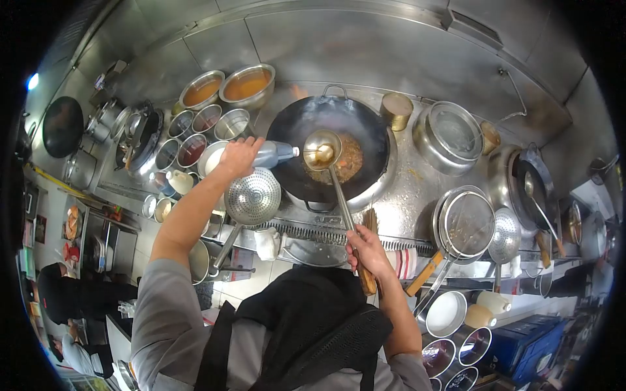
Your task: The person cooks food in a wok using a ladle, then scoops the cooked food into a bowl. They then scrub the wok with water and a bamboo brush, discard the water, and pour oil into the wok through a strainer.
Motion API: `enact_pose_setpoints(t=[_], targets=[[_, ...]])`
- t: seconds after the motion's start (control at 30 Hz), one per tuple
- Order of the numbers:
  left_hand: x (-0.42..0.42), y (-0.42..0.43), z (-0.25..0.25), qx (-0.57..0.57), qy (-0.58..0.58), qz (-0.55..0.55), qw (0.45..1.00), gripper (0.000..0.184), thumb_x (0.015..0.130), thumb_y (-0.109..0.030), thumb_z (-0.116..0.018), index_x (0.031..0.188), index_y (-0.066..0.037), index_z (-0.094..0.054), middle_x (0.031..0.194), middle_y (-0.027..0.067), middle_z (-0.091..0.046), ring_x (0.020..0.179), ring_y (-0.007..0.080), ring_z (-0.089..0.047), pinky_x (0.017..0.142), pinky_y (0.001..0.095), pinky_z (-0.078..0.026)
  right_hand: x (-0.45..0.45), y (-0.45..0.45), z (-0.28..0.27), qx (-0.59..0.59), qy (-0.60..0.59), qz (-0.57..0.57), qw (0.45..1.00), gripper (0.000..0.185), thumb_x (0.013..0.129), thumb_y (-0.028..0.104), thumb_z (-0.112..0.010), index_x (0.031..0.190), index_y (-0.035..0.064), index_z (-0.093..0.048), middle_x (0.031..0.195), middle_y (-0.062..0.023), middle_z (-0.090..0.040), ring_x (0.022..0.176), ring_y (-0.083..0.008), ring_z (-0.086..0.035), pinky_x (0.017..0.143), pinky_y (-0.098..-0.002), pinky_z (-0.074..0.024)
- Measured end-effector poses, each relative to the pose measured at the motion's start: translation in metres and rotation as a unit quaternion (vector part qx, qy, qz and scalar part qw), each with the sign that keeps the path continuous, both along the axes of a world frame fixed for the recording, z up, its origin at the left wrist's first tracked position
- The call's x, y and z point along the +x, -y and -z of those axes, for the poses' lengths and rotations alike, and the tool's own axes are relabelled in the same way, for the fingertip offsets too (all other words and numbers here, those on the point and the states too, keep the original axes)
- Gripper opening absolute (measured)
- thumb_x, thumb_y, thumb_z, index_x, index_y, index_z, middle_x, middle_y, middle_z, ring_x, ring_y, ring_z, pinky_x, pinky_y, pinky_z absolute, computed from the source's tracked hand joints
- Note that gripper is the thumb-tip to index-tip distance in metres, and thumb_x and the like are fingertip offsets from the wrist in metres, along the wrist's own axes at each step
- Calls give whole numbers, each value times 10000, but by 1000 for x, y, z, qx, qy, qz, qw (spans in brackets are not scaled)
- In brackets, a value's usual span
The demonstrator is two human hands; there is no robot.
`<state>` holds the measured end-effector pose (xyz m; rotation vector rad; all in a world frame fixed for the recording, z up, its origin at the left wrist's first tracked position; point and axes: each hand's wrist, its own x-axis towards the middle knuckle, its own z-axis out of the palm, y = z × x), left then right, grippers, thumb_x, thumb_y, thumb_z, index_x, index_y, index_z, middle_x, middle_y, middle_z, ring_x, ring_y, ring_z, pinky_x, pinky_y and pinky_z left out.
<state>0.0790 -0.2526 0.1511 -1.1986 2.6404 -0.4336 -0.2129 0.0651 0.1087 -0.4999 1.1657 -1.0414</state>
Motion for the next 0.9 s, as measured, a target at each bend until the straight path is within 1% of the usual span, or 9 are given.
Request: enact_pose_setpoints(t=[0.03, 0.2, 0.47, 0.6, 0.7, 0.8, 0.9], targets=[[3, 3, -1, 2, -3, 2, 1000, 847, 675, -216, -865, 1398, -117, -435, 1171, 123, -637, 1065, 317, -685, 877, 433, -570, 3, 2, -2, 4, -20, -3, 1000, 198, 1049, 243, -568, 1135, 73, -516, 719, -15, -524, 475, -108, -496, 401, -285, -457], [14, 13, -3, -8, -19, 31, 999, 811, 680, -192, -857, 1375, -120, -445, 1148, 122, -643, 1024, 323, -702, 839, 436, -582, 19, 7, -2, 7, -1, 15, 1000, 206, 1043, 247, -581, 1142, 77, -522, 723, -11, -528, 477, -100, -500, 399, -268, -429], [22, 20, 0, -13, -23, 37, 999, 785, 681, -210, -856, 1355, -125, -462, 1117, 102, -649, 1007, 316, -707, 817, 436, -585, 21, 14, 1, -7, 14, 36, 999, 276, 1026, 291, -621, 1129, 57, -517, 730, -12, -531, 475, -96, -500, 399, -266, -424], [19, 18, 0, -26, -25, 41, 998, 782, 685, -223, -856, 1354, -125, -464, 1106, 104, -654, 995, 319, -710, 807, 439, -586, 11, 18, 1, -13, 25, 35, 999, 266, 1024, 294, -623, 1108, 67, -511, 733, -16, -532, 473, -94, -498, 400, -266, -428], [5, 6, -15, 10, -8, 7, 1000, 727, 732, -158, -812, 1373, -99, -475, 1159, 105, -652, 1046, 297, -698, 856, 444, -575, -2, 18, 5, -17, 42, 27, 999, 257, 1024, 293, -624, 1094, 75, -509, 733, -17, -533, 470, -91, -495, 402, -266, -430], [-7, -1, -18, 15, -1, -9, 1000, 733, 730, -181, -824, 1371, -101, -476, 1159, 107, -654, 1034, 300, -704, 840, 443, -579, -20, 16, 4, -13, 50, 20, 998, 257, 1022, 294, -627, 1091, 78, -506, 733, -16, -534, 469, -87, -491, 404, -266, -429], [-16, -6, -10, -2, -17, 0, 1000, 794, 687, -230, -860, 1361, -128, -452, 1129, 127, -660, 1002, 326, -708, 814, 451, -584, -40, 16, 5, -9, 65, 1, 998, 267, 1020, 301, -632, 1093, 77, -505, 733, -12, -534, 468, -84, -488, 404, -262, -423]])
